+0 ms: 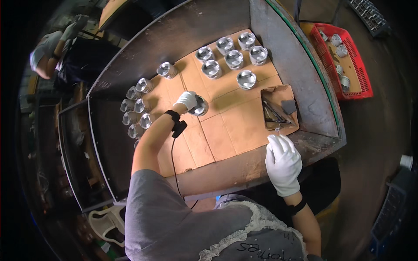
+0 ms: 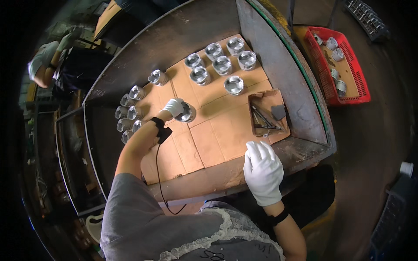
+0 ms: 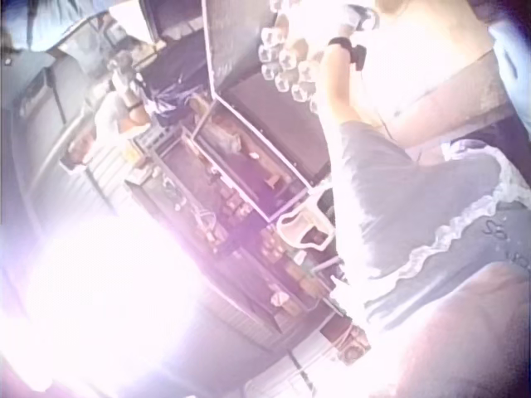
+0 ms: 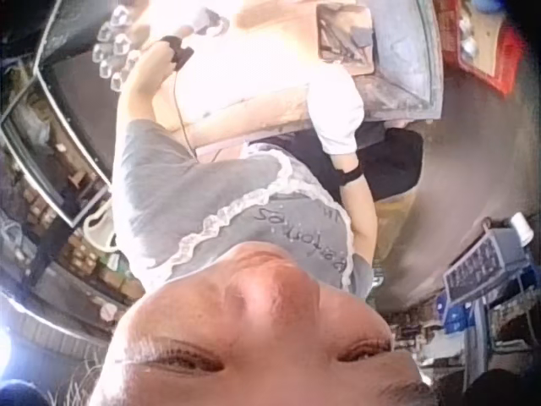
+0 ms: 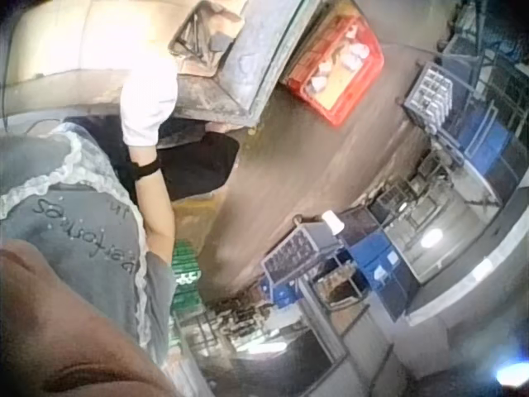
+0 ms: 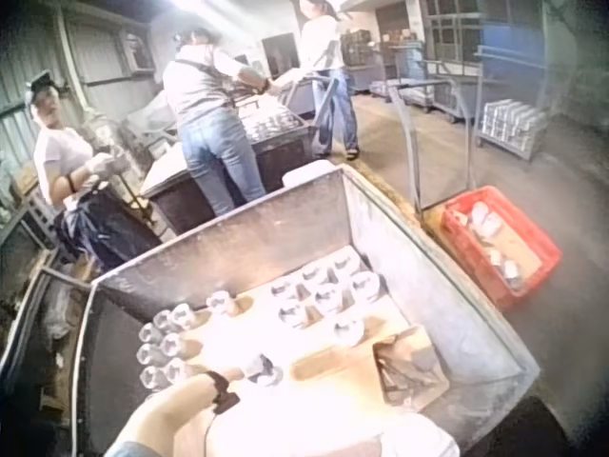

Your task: Inspecting metal pistons for quality and marking them with a tool.

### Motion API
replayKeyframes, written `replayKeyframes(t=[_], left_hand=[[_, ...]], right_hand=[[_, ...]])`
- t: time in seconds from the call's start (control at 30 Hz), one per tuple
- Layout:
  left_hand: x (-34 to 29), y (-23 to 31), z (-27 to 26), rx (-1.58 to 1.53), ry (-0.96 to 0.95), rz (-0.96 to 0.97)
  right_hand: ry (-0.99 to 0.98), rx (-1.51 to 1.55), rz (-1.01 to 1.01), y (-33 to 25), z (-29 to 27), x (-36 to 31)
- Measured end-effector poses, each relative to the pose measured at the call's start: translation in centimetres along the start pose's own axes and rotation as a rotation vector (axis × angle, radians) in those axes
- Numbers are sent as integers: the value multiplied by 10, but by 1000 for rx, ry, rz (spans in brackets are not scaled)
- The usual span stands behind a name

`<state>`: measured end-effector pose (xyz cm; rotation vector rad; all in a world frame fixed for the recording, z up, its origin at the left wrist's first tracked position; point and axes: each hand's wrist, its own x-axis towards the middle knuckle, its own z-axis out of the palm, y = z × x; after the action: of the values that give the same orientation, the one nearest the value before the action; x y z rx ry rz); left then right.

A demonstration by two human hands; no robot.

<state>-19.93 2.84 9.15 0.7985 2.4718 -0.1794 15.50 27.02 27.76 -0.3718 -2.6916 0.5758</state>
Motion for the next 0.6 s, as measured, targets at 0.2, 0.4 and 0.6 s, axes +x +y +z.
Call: replayKeyframes(t=[0.2, 0.4, 0.6], left_hand=[[68, 42, 6, -138, -23, 171], [91, 45, 10, -183, -103, 137], [116, 35, 32, -239, 116, 119]], right_hand=[[-73, -43, 41, -2, 3, 3], [-126, -54, 105, -3, 5, 6], [-207, -20, 118, -7, 6, 11]])
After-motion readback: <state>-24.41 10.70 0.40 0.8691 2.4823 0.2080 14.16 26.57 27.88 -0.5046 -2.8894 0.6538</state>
